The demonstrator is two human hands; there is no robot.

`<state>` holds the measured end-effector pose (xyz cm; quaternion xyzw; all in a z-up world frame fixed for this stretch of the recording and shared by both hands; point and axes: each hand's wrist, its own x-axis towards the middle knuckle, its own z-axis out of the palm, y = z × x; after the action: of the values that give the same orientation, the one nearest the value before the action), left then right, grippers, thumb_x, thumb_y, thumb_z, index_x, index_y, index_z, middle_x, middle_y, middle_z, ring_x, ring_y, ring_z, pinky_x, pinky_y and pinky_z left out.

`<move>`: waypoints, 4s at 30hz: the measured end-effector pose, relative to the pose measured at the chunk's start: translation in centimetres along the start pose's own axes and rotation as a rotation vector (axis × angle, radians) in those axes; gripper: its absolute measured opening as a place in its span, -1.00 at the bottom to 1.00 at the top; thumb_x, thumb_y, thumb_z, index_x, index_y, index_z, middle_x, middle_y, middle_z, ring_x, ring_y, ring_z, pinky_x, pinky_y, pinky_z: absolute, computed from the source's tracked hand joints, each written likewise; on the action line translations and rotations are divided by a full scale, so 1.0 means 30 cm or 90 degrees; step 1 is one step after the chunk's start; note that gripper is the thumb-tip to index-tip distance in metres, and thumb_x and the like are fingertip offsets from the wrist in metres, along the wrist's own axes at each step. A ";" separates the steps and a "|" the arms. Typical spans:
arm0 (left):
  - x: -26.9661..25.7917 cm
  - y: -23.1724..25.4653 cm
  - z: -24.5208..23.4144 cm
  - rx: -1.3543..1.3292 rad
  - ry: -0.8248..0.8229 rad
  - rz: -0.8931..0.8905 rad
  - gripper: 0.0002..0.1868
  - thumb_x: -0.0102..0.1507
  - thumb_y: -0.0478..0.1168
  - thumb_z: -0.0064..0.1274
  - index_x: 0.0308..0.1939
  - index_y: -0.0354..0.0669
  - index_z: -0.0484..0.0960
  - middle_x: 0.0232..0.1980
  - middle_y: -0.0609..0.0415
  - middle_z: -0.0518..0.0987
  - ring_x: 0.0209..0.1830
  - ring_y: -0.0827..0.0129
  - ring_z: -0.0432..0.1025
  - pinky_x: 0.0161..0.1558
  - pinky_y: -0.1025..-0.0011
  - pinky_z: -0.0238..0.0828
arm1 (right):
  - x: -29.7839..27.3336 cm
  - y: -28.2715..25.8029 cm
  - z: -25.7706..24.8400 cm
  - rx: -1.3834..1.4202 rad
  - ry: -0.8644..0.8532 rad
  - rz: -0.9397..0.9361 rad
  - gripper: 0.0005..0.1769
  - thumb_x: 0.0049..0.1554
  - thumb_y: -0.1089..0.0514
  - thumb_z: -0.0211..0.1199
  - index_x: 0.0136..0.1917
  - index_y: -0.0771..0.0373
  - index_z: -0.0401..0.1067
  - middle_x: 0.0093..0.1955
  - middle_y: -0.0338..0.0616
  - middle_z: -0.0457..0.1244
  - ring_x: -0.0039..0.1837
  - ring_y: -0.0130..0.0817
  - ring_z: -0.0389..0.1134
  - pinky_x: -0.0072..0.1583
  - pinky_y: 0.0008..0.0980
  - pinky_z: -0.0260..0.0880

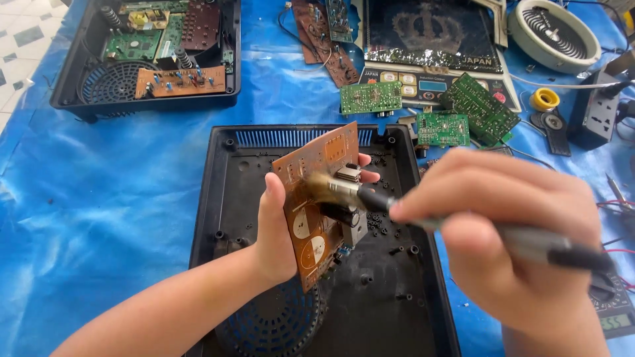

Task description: Cleaning dust and debris from electronic circuit boards using a handheld brush

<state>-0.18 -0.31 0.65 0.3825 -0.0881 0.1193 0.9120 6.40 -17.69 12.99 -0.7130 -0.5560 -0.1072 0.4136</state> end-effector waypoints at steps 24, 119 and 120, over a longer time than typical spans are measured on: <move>0.061 0.042 0.007 -0.181 0.280 -0.065 0.06 0.17 0.50 -0.32 0.27 -0.45 0.49 0.08 -0.27 0.59 0.10 -0.09 0.51 0.19 -0.11 0.48 | 0.029 0.062 0.016 0.124 -0.223 -0.017 -0.60 0.21 -0.10 0.02 -0.22 0.19 0.50 -0.29 -0.22 0.31 -0.33 -0.41 0.34 -0.24 -0.48 0.27; 0.070 0.085 -0.024 -0.184 0.045 -0.189 -0.02 0.14 0.60 -0.24 0.01 -0.32 0.54 -0.10 -0.16 0.58 -0.06 0.13 0.52 0.15 0.18 0.43 | -0.006 0.074 0.036 0.138 -0.153 0.055 -0.37 0.27 -0.35 -0.10 -0.16 0.08 0.62 0.34 -0.11 0.45 0.08 -0.36 0.62 0.02 -0.27 0.61; 0.075 0.092 -0.015 -0.185 0.043 -0.189 -0.02 0.14 0.60 -0.24 0.01 -0.32 0.54 -0.10 -0.16 0.58 -0.06 0.13 0.52 0.15 0.18 0.43 | 0.001 0.087 0.024 0.135 -0.154 0.055 -0.37 0.27 -0.35 -0.10 -0.16 0.08 0.62 0.34 -0.11 0.45 0.08 -0.36 0.62 0.02 -0.27 0.61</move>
<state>1.20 2.21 2.76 0.2511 -0.0163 -0.0172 0.9677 8.50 -17.25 11.32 -0.6961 -0.5790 0.0564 0.4208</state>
